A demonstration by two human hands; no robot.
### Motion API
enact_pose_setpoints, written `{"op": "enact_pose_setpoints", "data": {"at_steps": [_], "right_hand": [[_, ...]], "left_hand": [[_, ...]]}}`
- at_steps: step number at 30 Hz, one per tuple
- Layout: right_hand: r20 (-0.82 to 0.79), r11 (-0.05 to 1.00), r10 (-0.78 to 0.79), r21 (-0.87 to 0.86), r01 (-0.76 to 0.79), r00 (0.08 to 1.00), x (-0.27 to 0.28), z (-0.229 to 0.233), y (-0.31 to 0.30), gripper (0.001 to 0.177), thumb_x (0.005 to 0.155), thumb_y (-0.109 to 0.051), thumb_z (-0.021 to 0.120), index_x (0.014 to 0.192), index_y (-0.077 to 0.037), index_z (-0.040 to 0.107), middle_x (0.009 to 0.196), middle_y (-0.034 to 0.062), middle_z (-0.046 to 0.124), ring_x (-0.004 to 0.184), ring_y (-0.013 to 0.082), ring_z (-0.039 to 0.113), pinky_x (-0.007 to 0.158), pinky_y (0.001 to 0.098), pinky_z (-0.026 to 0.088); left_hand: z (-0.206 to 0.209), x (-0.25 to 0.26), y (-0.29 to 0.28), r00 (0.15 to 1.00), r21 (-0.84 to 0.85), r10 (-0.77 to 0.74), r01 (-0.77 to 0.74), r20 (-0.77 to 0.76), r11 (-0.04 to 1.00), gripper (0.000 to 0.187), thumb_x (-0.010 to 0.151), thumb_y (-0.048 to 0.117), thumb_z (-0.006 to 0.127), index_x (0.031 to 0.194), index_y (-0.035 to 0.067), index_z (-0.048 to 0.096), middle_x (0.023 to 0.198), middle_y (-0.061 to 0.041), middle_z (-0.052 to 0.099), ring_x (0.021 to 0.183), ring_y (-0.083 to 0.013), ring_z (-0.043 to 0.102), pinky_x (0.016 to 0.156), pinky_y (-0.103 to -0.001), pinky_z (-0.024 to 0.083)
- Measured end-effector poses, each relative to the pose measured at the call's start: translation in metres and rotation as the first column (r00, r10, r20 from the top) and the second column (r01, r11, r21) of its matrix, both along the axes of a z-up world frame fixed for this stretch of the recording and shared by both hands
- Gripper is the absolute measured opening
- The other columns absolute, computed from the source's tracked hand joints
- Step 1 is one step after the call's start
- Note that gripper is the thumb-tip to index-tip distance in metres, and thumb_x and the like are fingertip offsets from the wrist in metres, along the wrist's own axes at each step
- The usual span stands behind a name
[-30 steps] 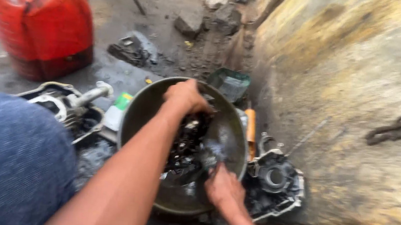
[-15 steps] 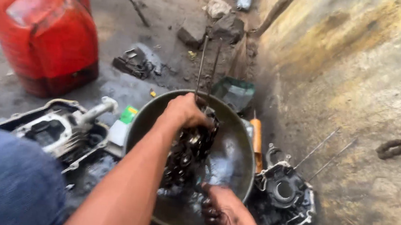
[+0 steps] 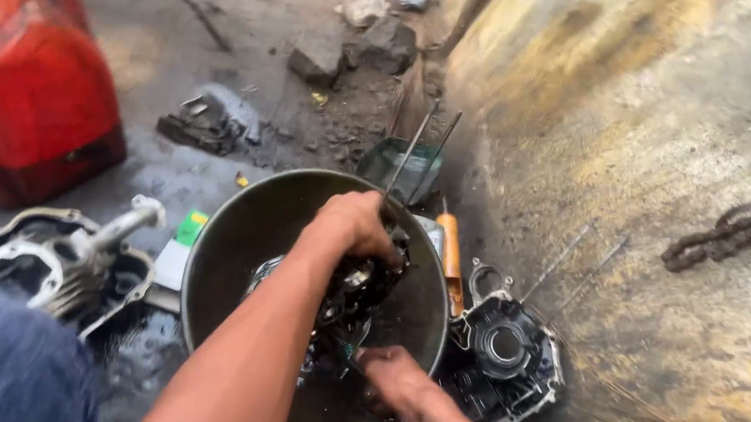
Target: Cleaning disassembled motorcycle engine components in a basin using a brush and solvent.
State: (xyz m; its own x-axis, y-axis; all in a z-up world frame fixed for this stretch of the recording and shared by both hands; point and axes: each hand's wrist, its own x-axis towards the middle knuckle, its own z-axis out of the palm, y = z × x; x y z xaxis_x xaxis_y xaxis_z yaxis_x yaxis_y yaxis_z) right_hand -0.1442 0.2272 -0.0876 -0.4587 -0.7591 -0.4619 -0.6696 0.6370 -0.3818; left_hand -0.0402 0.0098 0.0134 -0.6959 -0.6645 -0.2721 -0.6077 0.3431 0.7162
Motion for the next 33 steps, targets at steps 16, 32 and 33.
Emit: {"op": "enact_pose_setpoints", "data": {"at_steps": [16,32,33], "right_hand": [[-0.238,0.822,0.512,0.414,-0.391,0.825,0.002,0.004,-0.007,0.028,0.100,-0.021,0.046,0.110,-0.006,0.067,0.101,0.0104,0.065,0.099,0.0275,0.064,0.084,0.0404,0.051],[-0.469,0.493,0.840,0.454,-0.742,0.272,-0.001,-0.019,0.017,0.013,0.092,-0.016,0.061,0.094,-0.009,0.072,0.075,0.0121,0.073,0.067,0.0309,0.072,0.055,0.0465,0.054],[-0.299,0.842,0.534,0.104,-0.529,0.791,-0.010,-0.044,0.020,0.016,0.091,-0.020,0.064,0.095,-0.008,0.074,0.071,0.0096,0.069,0.063,0.0241,0.066,0.054,0.0403,0.050]], "left_hand": [[-0.012,0.027,0.000,0.984,0.114,0.171,-0.163,-0.055,0.980,0.085,0.054,0.046,0.097,0.128,0.015,0.069,0.129,-0.011,0.071,0.118,-0.0271,0.069,0.102,-0.036,0.054],[-0.014,0.021,0.010,0.985,0.064,0.170,-0.168,-0.041,0.984,0.083,0.057,0.044,0.094,0.133,0.023,0.066,0.132,-0.009,0.068,0.123,-0.0265,0.064,0.106,-0.038,0.050],[-0.019,0.022,0.002,0.980,0.077,0.186,-0.181,-0.064,0.980,0.086,0.056,0.044,0.095,0.133,0.022,0.066,0.131,-0.009,0.069,0.123,-0.0260,0.065,0.105,-0.037,0.051]]}}
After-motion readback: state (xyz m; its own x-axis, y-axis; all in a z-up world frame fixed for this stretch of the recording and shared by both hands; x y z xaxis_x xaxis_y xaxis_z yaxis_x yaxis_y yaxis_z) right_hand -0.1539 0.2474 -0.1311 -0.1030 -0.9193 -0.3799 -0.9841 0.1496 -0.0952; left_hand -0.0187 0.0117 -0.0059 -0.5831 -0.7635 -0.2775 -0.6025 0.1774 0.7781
